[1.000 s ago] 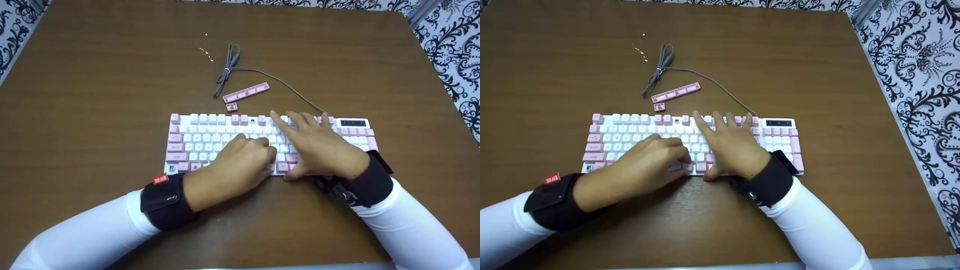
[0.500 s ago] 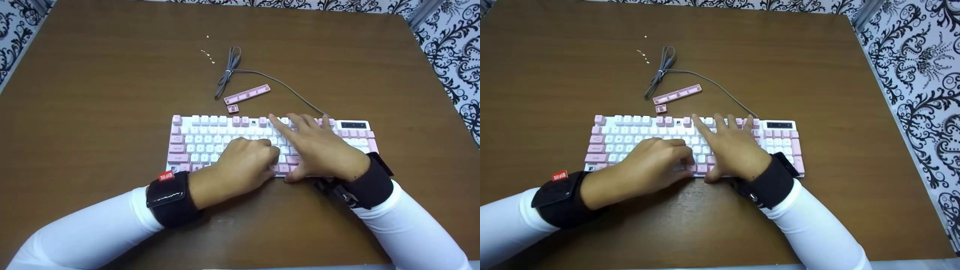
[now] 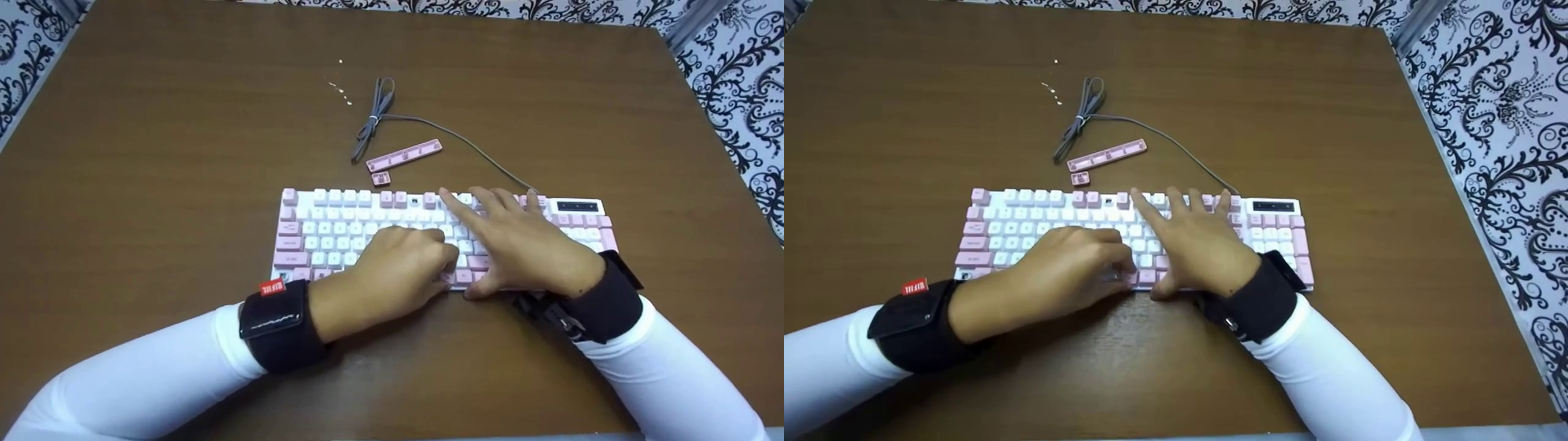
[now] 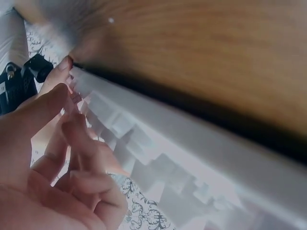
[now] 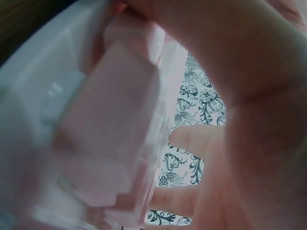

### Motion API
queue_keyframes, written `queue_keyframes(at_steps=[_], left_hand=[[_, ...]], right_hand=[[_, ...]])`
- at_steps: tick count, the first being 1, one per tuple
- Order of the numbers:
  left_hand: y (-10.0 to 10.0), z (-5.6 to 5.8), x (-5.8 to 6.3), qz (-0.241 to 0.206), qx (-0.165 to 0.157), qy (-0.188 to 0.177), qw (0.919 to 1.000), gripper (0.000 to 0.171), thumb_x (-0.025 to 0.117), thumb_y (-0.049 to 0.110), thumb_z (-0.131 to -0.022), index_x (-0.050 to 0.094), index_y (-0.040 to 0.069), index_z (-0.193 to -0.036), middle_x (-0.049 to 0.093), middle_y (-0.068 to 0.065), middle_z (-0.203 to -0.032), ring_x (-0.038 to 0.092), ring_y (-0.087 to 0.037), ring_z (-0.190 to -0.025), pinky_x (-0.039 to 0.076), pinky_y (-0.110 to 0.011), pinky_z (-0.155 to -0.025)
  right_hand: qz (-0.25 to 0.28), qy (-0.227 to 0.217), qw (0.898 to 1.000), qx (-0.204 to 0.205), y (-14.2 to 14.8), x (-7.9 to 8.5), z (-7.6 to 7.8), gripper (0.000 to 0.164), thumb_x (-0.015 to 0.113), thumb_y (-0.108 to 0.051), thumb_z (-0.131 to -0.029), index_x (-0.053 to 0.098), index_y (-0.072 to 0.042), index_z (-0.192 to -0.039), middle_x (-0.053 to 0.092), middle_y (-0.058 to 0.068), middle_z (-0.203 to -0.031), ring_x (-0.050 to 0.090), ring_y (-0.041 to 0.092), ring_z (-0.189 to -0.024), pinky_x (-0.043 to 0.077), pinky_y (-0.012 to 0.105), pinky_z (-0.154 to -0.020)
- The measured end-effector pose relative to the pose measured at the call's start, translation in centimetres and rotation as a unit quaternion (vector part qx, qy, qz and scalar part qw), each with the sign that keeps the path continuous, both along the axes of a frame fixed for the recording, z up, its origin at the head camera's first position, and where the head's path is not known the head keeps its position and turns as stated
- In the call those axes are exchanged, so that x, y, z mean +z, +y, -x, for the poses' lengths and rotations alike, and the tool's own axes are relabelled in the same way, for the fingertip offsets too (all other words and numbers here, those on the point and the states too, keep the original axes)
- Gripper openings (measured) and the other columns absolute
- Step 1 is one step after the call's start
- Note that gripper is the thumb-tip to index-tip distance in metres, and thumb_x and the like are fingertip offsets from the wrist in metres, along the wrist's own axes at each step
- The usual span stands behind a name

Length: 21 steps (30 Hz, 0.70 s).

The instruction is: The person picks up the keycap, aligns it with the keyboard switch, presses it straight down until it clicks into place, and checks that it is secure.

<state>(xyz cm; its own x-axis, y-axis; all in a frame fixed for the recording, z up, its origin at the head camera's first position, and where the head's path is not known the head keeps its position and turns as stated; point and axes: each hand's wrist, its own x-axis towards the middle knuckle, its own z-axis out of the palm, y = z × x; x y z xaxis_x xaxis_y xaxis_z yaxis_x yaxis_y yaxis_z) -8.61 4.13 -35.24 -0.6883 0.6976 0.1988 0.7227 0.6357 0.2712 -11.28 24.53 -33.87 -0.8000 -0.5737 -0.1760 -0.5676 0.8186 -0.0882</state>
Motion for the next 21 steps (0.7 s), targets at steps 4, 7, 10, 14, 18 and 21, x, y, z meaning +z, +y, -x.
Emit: queue_keyframes(at_steps=[4, 7, 10, 14, 18, 21], left_hand=[[-0.1, -0.2, -0.2, -0.009, -0.004, 0.023, 0.9997, 0.006, 0.076, 0.016, -0.082, 0.072, 0.017, -0.078, 0.067, 0.003, -0.077, 0.064, -0.018, -0.064, 0.053, -0.037, -0.055], [-0.1, -0.2, -0.4, -0.015, -0.007, 0.019, 0.9997, 0.008, 0.076, 0.015, -0.082, 0.071, 0.017, -0.075, 0.067, 0.002, -0.075, 0.064, -0.017, -0.064, 0.053, -0.036, -0.056], [0.1, -0.3, -0.5, -0.014, -0.009, 0.032, 0.9993, 0.009, 0.073, 0.013, -0.082, 0.071, 0.017, -0.074, 0.067, 0.002, -0.075, 0.063, -0.018, -0.063, 0.053, -0.036, -0.056], [0.2, -0.8, -0.3, 0.021, -0.008, 0.116, 0.9930, 0.015, 0.068, 0.006, -0.082, 0.073, 0.018, -0.073, 0.067, 0.001, -0.074, 0.063, -0.019, -0.062, 0.052, -0.036, -0.054], [0.3, -1.2, -0.1, 0.065, -0.005, 0.163, 0.9845, 0.019, 0.066, 0.004, -0.082, 0.076, 0.018, -0.074, 0.068, -0.001, -0.076, 0.065, -0.020, -0.064, 0.053, -0.036, -0.055], [0.2, -1.3, 0.1, 0.079, -0.005, 0.152, 0.9852, 0.018, 0.066, 0.004, -0.084, 0.077, 0.017, -0.076, 0.069, -0.001, -0.079, 0.066, -0.020, -0.066, 0.054, -0.036, -0.056]], right_hand=[[-0.001, -0.002, 1.000, 0.000, 0.0, 0.0, 0.0, 0.134, 0.089, -0.058, -0.058, 0.013, -0.023, -0.162, 0.035, 0.020, -0.153, 0.038, 0.040, -0.137, 0.025, 0.082, -0.102], [-0.005, -0.007, 1.000, -0.005, 0.1, -0.1, -0.1, 0.133, 0.089, -0.058, -0.058, 0.012, -0.024, -0.162, 0.034, 0.020, -0.154, 0.037, 0.040, -0.138, 0.025, 0.082, -0.102], [-0.005, -0.010, 1.000, -0.008, 0.1, -0.1, -0.2, 0.133, 0.089, -0.058, -0.058, 0.012, -0.023, -0.162, 0.034, 0.020, -0.154, 0.036, 0.042, -0.138, 0.024, 0.082, -0.103], [-0.005, -0.011, 1.000, -0.007, 0.1, 0.1, -0.1, 0.133, 0.089, -0.056, -0.059, 0.012, -0.023, -0.162, 0.033, 0.021, -0.154, 0.035, 0.042, -0.139, 0.023, 0.082, -0.103], [-0.006, -0.012, 1.000, -0.005, 0.0, 0.1, 0.1, 0.133, 0.089, -0.057, -0.059, 0.012, -0.023, -0.162, 0.033, 0.020, -0.154, 0.035, 0.042, -0.139, 0.022, 0.082, -0.103], [-0.007, -0.014, 1.000, -0.003, 0.0, 0.0, 0.1, 0.133, 0.089, -0.057, -0.059, 0.012, -0.023, -0.162, 0.033, 0.020, -0.154, 0.035, 0.042, -0.139, 0.021, 0.082, -0.104]])
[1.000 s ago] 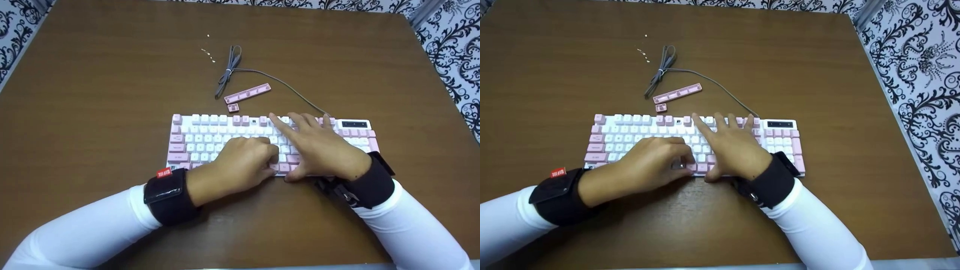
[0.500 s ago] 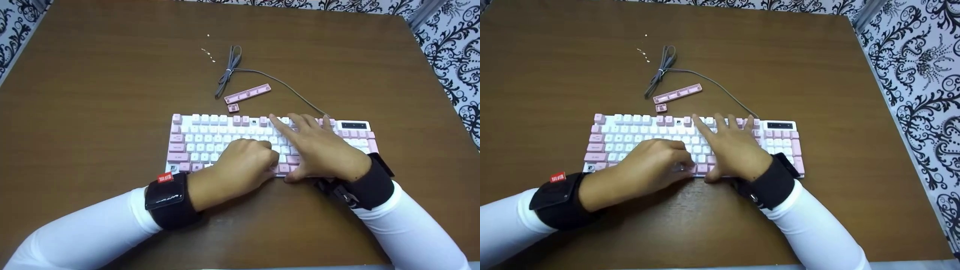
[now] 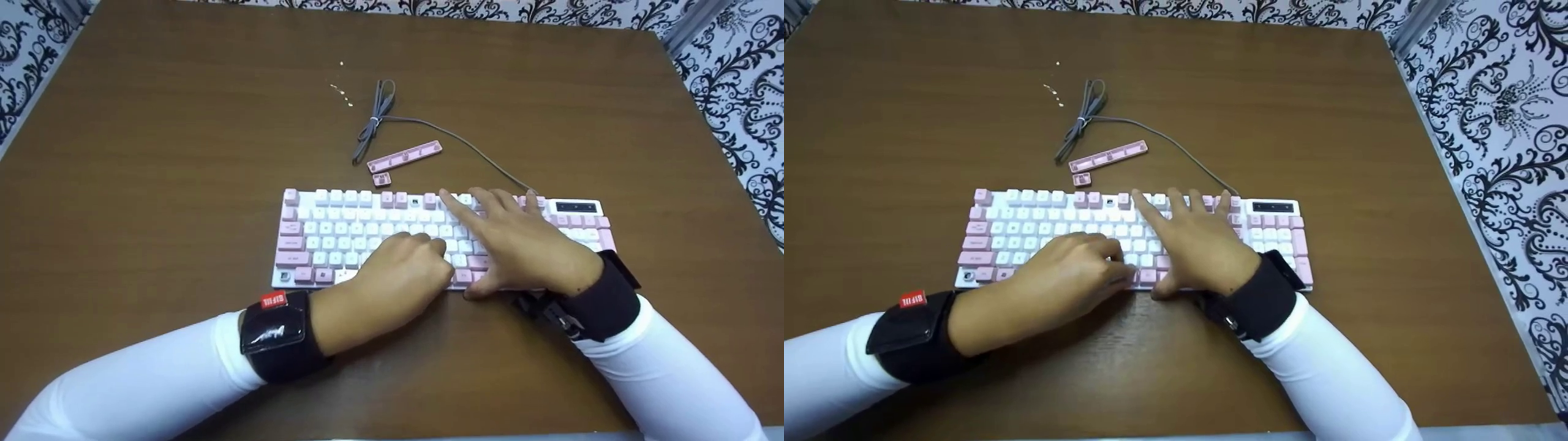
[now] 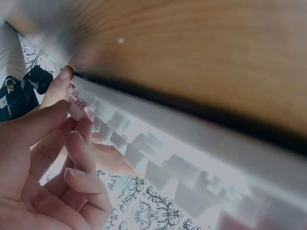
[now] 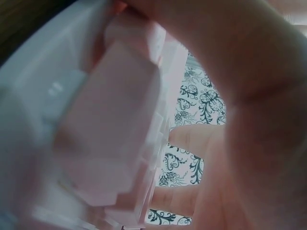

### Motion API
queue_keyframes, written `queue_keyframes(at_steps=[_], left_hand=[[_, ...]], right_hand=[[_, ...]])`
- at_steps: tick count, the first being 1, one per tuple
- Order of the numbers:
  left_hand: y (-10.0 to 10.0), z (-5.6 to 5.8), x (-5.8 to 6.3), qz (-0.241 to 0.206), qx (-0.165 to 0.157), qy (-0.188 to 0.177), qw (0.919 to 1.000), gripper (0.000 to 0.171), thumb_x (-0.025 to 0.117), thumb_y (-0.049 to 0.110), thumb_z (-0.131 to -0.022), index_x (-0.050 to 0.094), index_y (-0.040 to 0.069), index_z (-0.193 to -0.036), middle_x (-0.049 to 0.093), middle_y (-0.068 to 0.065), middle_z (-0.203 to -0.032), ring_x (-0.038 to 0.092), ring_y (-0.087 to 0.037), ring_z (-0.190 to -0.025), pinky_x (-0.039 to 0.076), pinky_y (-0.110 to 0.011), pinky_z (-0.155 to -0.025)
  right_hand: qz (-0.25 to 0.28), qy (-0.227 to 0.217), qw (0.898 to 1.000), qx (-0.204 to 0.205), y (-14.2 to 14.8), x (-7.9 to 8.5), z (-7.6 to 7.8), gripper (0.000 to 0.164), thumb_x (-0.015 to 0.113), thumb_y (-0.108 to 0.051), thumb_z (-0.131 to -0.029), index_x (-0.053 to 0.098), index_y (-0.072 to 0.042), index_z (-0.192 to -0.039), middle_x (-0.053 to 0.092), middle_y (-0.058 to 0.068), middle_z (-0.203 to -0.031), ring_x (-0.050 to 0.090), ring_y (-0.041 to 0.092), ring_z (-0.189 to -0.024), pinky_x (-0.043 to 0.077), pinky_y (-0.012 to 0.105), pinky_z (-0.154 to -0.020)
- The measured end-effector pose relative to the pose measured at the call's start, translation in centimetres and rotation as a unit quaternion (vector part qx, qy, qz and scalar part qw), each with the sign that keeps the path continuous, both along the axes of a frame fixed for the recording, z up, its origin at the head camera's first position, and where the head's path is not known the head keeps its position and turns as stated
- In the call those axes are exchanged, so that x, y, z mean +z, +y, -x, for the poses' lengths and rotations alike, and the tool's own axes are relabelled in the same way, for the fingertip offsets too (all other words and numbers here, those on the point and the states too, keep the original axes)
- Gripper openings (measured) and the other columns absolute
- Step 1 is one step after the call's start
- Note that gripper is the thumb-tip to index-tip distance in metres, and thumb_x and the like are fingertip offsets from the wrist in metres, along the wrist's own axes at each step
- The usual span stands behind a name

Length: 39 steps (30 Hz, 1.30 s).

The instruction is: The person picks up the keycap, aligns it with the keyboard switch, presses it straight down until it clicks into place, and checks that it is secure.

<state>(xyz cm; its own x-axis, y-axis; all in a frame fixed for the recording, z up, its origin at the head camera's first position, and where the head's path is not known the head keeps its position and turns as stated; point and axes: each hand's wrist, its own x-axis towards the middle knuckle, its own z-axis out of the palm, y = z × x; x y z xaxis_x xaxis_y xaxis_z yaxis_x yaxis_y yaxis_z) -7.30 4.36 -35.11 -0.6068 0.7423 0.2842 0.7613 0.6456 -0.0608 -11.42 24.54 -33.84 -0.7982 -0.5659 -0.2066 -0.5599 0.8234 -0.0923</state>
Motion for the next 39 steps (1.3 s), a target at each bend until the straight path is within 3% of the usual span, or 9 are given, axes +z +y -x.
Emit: queue_keyframes(at_steps=[12, 20, 27, 35, 39], left_hand=[[0.4, 0.6, 0.8, -0.028, -0.005, -0.084, 0.9961, 0.020, 0.065, -0.002, -0.082, 0.076, 0.014, -0.078, 0.070, -0.002, -0.081, 0.068, -0.020, -0.070, 0.058, -0.036, -0.062], [0.6, 0.9, 1.1, -0.040, -0.009, -0.116, 0.9924, 0.020, 0.064, -0.004, -0.083, 0.075, 0.012, -0.079, 0.070, -0.002, -0.081, 0.069, -0.021, -0.071, 0.059, -0.036, -0.062], [0.8, 0.8, 1.1, -0.033, -0.009, -0.113, 0.9930, 0.019, 0.063, -0.003, -0.083, 0.075, 0.011, -0.082, 0.071, -0.003, -0.082, 0.070, -0.022, -0.073, 0.059, -0.037, -0.063], [0.6, 0.2, -0.2, -0.026, -0.012, -0.108, 0.9937, 0.018, 0.064, -0.001, -0.083, 0.074, 0.015, -0.081, 0.073, -0.001, -0.080, 0.069, -0.020, -0.071, 0.058, -0.036, -0.062], [0.3, 0.3, -0.2, -0.030, -0.012, -0.107, 0.9937, 0.019, 0.064, -0.001, -0.083, 0.074, 0.015, -0.081, 0.073, -0.002, -0.080, 0.069, -0.021, -0.070, 0.058, -0.036, -0.062]], right_hand=[[0.000, 0.007, 1.000, -0.002, 0.0, 0.4, 0.1, 0.135, 0.090, -0.055, -0.058, 0.010, -0.022, -0.162, 0.033, 0.021, -0.154, 0.035, 0.042, -0.140, 0.022, 0.083, -0.103], [0.004, 0.012, 1.000, -0.002, 0.1, 0.6, 0.0, 0.136, 0.090, -0.056, -0.057, 0.011, -0.022, -0.162, 0.034, 0.022, -0.154, 0.035, 0.043, -0.139, 0.022, 0.084, -0.102], [0.007, 0.018, 1.000, 0.000, 0.2, 0.3, -0.1, 0.135, 0.090, -0.056, -0.056, 0.013, -0.021, -0.162, 0.035, 0.023, -0.153, 0.036, 0.044, -0.139, 0.023, 0.084, -0.102], [0.009, 0.015, 1.000, 0.006, 0.1, -0.4, -0.4, 0.136, 0.090, -0.059, -0.056, 0.014, -0.020, -0.162, 0.036, 0.023, -0.153, 0.038, 0.044, -0.139, 0.024, 0.083, -0.102], [0.005, 0.019, 1.000, 0.005, 0.0, -0.4, -0.3, 0.136, 0.090, -0.058, -0.055, 0.014, -0.020, -0.162, 0.036, 0.022, -0.153, 0.038, 0.043, -0.138, 0.024, 0.083, -0.103]])
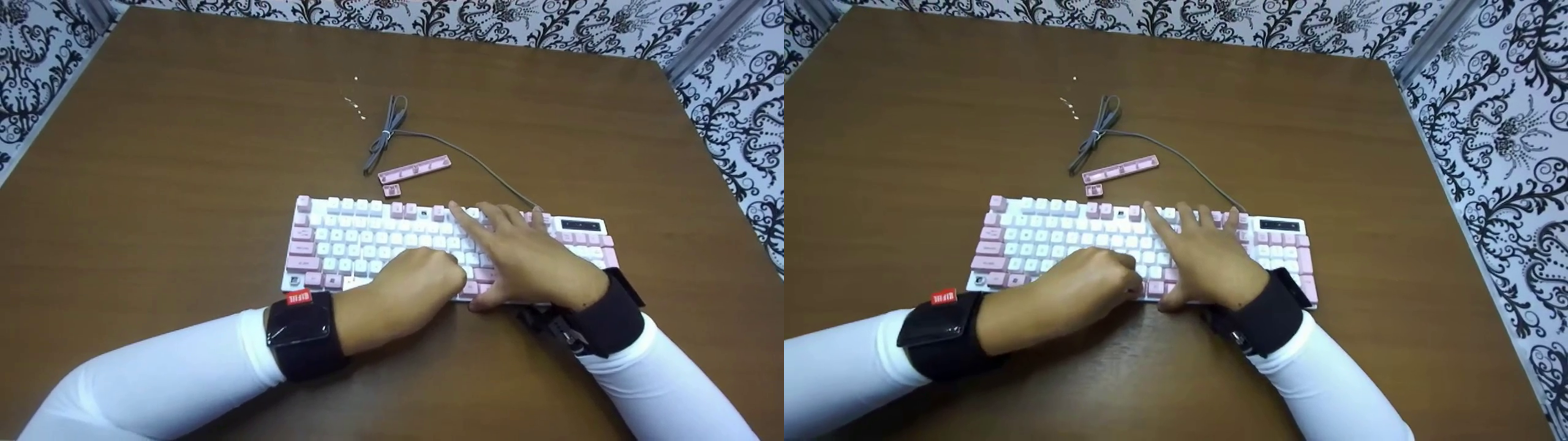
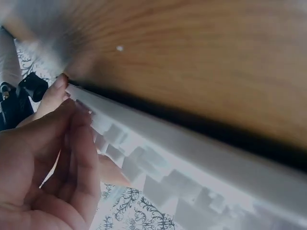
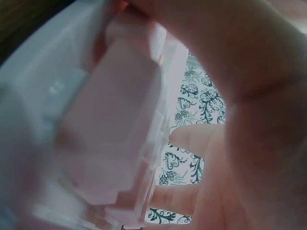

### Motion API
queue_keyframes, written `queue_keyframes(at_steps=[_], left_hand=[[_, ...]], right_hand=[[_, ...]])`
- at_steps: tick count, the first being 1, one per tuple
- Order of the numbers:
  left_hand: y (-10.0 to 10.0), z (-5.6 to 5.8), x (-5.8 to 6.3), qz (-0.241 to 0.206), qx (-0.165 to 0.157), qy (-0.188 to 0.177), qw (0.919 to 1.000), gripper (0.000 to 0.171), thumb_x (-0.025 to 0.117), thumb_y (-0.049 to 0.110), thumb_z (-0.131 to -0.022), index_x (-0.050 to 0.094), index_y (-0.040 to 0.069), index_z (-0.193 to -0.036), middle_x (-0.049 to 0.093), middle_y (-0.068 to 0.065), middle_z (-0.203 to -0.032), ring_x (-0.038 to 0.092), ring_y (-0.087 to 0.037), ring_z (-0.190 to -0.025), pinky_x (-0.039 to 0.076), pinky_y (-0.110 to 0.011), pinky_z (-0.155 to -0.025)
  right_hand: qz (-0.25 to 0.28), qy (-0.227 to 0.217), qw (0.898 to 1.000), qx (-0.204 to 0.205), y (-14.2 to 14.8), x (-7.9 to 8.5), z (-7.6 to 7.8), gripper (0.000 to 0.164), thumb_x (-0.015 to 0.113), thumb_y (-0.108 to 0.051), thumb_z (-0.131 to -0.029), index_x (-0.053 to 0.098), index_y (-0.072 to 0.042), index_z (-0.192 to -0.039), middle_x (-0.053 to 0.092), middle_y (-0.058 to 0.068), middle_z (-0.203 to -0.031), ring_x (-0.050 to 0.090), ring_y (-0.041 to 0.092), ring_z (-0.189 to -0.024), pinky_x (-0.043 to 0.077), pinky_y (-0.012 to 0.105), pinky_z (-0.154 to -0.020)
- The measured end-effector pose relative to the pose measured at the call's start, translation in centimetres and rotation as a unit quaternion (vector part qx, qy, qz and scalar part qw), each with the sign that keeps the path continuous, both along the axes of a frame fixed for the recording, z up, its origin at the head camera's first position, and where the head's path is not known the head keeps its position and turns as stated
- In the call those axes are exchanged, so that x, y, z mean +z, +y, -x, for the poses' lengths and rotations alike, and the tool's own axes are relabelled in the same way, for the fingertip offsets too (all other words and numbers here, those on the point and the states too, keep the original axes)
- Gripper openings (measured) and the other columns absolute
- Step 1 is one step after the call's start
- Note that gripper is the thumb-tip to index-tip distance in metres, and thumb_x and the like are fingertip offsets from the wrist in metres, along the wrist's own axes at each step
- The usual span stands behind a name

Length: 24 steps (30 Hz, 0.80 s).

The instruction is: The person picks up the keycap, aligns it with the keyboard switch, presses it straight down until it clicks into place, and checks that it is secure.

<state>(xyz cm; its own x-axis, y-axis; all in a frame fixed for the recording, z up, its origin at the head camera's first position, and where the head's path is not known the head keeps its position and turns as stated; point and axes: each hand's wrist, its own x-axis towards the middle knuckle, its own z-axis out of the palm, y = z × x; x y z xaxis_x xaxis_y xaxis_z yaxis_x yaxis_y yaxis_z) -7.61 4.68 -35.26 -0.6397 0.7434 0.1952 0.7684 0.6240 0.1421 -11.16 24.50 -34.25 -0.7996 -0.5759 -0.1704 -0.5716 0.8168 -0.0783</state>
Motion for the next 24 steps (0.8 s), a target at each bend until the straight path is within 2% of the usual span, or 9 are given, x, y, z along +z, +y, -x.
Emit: queue_keyframes(at_steps=[4, 7, 10, 14, 19, 22, 24], left_hand=[[-0.3, 0.5, 0.7, 0.009, -0.023, -0.011, 0.9996, 0.017, 0.064, 0.001, -0.084, 0.073, 0.014, -0.079, 0.073, -0.002, -0.078, 0.069, -0.021, -0.069, 0.058, -0.036, -0.060], [-1.2, 1.5, 1.7, -0.001, -0.029, -0.061, 0.9977, 0.010, 0.067, 0.004, -0.087, 0.075, 0.011, -0.086, 0.075, -0.004, -0.083, 0.071, -0.023, -0.075, 0.059, -0.036, -0.066], [-2.4, 3.3, 3.0, -0.009, 0.008, -0.088, 0.9960, 0.013, 0.069, 0.007, -0.089, 0.077, 0.010, -0.099, 0.077, -0.006, -0.094, 0.073, -0.024, -0.084, 0.061, -0.037, -0.072], [-3.9, 6.5, 4.2, 0.004, 0.078, -0.078, 0.9939, 0.016, 0.071, 0.010, -0.089, 0.077, 0.012, -0.104, 0.077, -0.007, -0.100, 0.074, -0.026, -0.087, 0.061, -0.038, -0.073], [-4.4, 10.0, 4.0, 0.050, 0.134, -0.097, 0.9849, 0.018, 0.072, 0.024, -0.091, 0.076, 0.013, -0.105, 0.076, -0.009, -0.104, 0.072, -0.029, -0.090, 0.060, -0.042, -0.076], [-4.1, 11.4, 3.5, 0.086, 0.143, -0.105, 0.9804, 0.021, 0.069, 0.030, -0.094, 0.075, 0.013, -0.105, 0.074, -0.011, -0.103, 0.070, -0.031, -0.091, 0.059, -0.046, -0.079], [-3.8, 12.0, 3.2, 0.101, 0.137, -0.107, 0.9797, 0.020, 0.068, 0.026, -0.095, 0.075, 0.012, -0.108, 0.074, -0.012, -0.105, 0.070, -0.033, -0.094, 0.059, -0.047, -0.081]], right_hand=[[-0.002, 0.006, 1.000, -0.001, 0.0, 0.0, 0.1, 0.137, 0.089, -0.060, -0.054, 0.014, -0.020, -0.162, 0.037, 0.021, -0.152, 0.039, 0.043, -0.137, 0.024, 0.082, -0.103], [-0.004, 0.005, 1.000, 0.001, -0.1, 0.0, 0.1, 0.137, 0.089, -0.060, -0.055, 0.015, -0.019, -0.162, 0.037, 0.021, -0.151, 0.040, 0.042, -0.136, 0.025, 0.082, -0.103], [-0.007, 0.000, 1.000, 0.001, -0.2, 0.2, 0.2, 0.137, 0.089, -0.060, -0.055, 0.013, -0.020, -0.162, 0.036, 0.022, -0.153, 0.039, 0.043, -0.137, 0.023, 0.082, -0.103], [-0.010, -0.009, 1.000, -0.004, -0.2, 0.3, 0.2, 0.137, 0.089, -0.060, -0.057, 0.011, -0.022, -0.162, 0.033, 0.023, -0.155, 0.036, 0.044, -0.140, 0.022, 0.083, -0.104], [-0.009, -0.021, 1.000, -0.010, 0.0, 0.2, 0.0, 0.136, 0.089, -0.060, -0.058, 0.009, -0.023, -0.162, 0.032, 0.022, -0.156, 0.035, 0.043, -0.141, 0.020, 0.083, -0.104], [-0.007, -0.022, 1.000, -0.013, 0.0, 0.0, 0.0, 0.137, 0.089, -0.060, -0.058, 0.009, -0.024, -0.162, 0.032, 0.022, -0.156, 0.035, 0.043, -0.141, 0.020, 0.083, -0.104], [-0.004, -0.022, 1.000, -0.016, 0.0, -0.1, -0.1, 0.137, 0.089, -0.061, -0.058, 0.009, -0.024, -0.162, 0.032, 0.021, -0.156, 0.035, 0.043, -0.141, 0.020, 0.083, -0.104]])
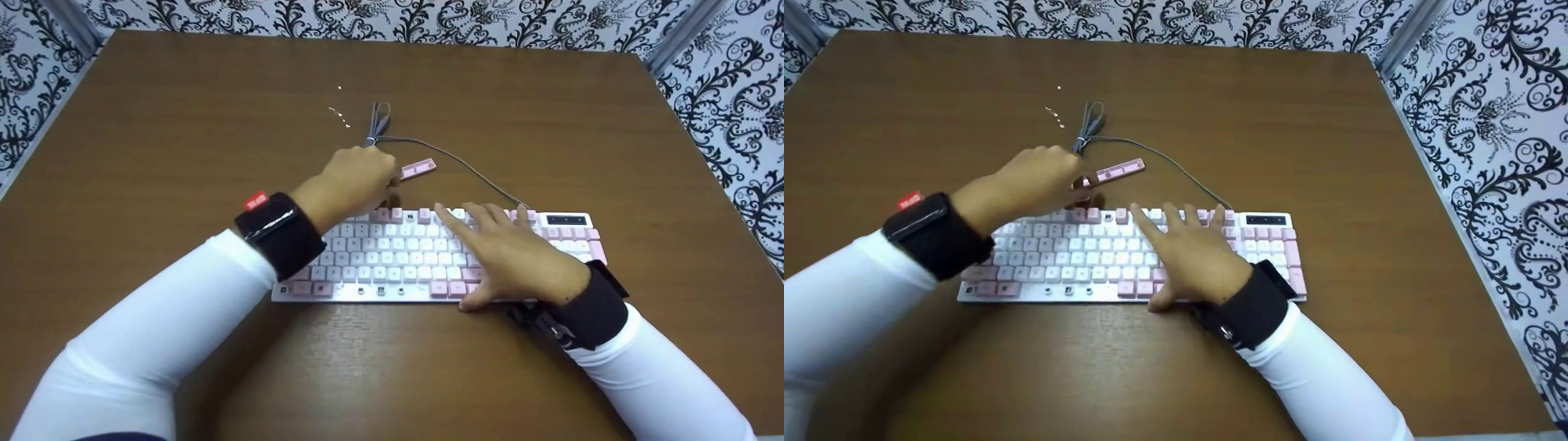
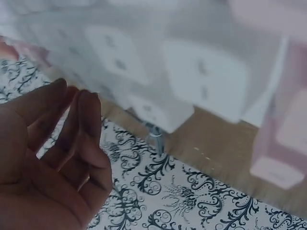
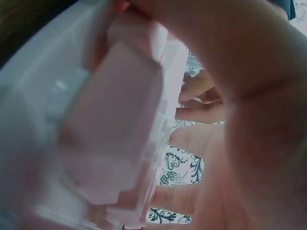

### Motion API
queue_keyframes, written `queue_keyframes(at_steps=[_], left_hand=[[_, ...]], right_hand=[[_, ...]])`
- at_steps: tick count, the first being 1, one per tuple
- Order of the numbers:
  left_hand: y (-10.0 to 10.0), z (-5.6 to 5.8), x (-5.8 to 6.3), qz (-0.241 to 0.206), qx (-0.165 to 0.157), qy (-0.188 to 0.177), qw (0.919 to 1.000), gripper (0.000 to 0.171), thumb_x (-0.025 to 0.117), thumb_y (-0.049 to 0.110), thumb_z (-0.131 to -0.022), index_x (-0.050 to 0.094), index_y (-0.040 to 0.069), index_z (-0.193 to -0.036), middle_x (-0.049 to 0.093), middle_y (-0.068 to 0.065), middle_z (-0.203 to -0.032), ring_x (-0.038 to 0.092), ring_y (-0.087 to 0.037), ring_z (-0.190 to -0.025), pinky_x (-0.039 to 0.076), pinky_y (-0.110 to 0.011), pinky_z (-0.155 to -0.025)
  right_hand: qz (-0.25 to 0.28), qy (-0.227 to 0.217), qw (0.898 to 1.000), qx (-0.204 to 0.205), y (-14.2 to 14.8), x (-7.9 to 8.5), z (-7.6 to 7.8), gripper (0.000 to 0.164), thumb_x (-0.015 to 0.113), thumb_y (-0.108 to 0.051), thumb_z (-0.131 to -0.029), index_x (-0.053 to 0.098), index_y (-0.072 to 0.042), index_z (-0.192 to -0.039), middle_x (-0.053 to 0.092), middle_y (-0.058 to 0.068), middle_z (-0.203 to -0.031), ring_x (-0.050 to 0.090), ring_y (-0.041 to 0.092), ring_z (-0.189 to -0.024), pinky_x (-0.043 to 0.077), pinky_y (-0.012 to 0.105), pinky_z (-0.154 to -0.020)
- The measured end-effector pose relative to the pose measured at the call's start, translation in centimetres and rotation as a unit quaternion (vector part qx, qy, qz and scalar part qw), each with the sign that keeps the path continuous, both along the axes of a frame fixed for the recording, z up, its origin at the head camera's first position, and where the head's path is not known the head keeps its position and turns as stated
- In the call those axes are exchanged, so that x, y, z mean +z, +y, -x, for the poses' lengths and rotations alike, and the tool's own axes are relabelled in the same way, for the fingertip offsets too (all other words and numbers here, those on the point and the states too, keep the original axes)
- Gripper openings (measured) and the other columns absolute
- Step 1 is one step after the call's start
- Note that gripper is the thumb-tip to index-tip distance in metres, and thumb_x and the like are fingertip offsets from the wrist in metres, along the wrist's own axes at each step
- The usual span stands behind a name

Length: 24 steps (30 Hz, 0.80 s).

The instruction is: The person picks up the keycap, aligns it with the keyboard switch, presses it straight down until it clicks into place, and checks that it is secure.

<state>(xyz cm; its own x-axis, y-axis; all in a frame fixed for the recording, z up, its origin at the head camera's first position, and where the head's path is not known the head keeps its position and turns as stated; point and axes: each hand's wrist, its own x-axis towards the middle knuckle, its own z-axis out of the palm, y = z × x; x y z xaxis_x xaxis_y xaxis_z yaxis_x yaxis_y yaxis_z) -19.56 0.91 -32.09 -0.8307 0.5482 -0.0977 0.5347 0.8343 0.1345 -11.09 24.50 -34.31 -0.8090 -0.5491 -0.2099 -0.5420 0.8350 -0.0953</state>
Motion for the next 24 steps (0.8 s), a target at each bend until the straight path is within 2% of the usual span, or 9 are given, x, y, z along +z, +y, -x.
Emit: queue_keyframes(at_steps=[4, 8, 13, 17, 21, 24], left_hand=[[0.43, 0.53, -0.34, 0.019, -0.012, -0.011, 0.9997, 0.017, 0.065, 0.016, -0.096, 0.075, 0.010, -0.108, 0.074, -0.012, -0.107, 0.070, -0.034, -0.097, 0.058, -0.047, -0.083], [0.63, 0.80, -0.50, 0.035, -0.004, 0.001, 0.9994, 0.014, 0.067, 0.018, -0.094, 0.073, 0.008, -0.101, 0.073, -0.014, -0.104, 0.070, -0.035, -0.095, 0.059, -0.049, -0.081], [0.39, 0.86, -0.58, 0.022, 0.000, 0.011, 0.9997, 0.013, 0.073, 0.019, -0.089, 0.072, 0.007, -0.094, 0.072, -0.015, -0.102, 0.070, -0.037, -0.095, 0.059, -0.053, -0.078], [0.27, 0.74, -0.57, 0.015, -0.002, -0.006, 0.9999, 0.011, 0.072, 0.014, -0.090, 0.071, 0.004, -0.094, 0.071, -0.018, -0.104, 0.069, -0.038, -0.095, 0.059, -0.053, -0.078], [0.09, 0.69, -0.53, 0.020, 0.008, -0.011, 0.9997, 0.008, 0.066, 0.005, -0.091, 0.068, 0.001, -0.097, 0.069, -0.020, -0.106, 0.068, -0.038, -0.095, 0.059, -0.052, -0.078], [0.00, 0.72, -0.61, 0.020, 0.009, -0.014, 0.9997, 0.013, 0.058, -0.004, -0.089, 0.067, -0.001, -0.099, 0.068, -0.021, -0.108, 0.068, -0.038, -0.096, 0.058, -0.051, -0.080]], right_hand=[[-0.003, 0.000, 1.000, 0.000, -0.05, -0.01, -0.01, 0.138, 0.089, -0.062, -0.057, 0.009, -0.023, -0.162, 0.033, 0.020, -0.155, 0.035, 0.043, -0.140, 0.021, 0.083, -0.104], [-0.002, 0.007, 1.000, 0.004, -0.02, 0.09, -0.02, 0.138, 0.089, -0.062, -0.057, 0.010, -0.023, -0.162, 0.034, 0.020, -0.154, 0.036, 0.042, -0.139, 0.023, 0.083, -0.103], [0.001, 0.014, 1.000, 0.009, -0.04, 0.24, 0.02, 0.137, 0.089, -0.061, -0.056, 0.011, -0.025, -0.162, 0.034, 0.020, -0.153, 0.037, 0.041, -0.137, 0.023, 0.083, -0.103], [0.002, 0.007, 1.000, 0.008, 0.01, 0.18, -0.02, 0.137, 0.089, -0.062, -0.056, 0.009, -0.026, -0.162, 0.034, 0.019, -0.154, 0.036, 0.041, -0.138, 0.023, 0.082, -0.103], [0.003, 0.011, 1.000, 0.009, 0.03, 0.17, 0.00, 0.137, 0.089, -0.061, -0.056, 0.010, -0.026, -0.162, 0.035, 0.019, -0.153, 0.037, 0.040, -0.138, 0.024, 0.082, -0.104], [0.004, 0.007, 1.000, 0.005, 0.09, 0.17, -0.05, 0.137, 0.090, -0.060, -0.056, 0.010, -0.026, -0.162, 0.034, 0.019, -0.153, 0.036, 0.040, -0.139, 0.022, 0.082, -0.104]])
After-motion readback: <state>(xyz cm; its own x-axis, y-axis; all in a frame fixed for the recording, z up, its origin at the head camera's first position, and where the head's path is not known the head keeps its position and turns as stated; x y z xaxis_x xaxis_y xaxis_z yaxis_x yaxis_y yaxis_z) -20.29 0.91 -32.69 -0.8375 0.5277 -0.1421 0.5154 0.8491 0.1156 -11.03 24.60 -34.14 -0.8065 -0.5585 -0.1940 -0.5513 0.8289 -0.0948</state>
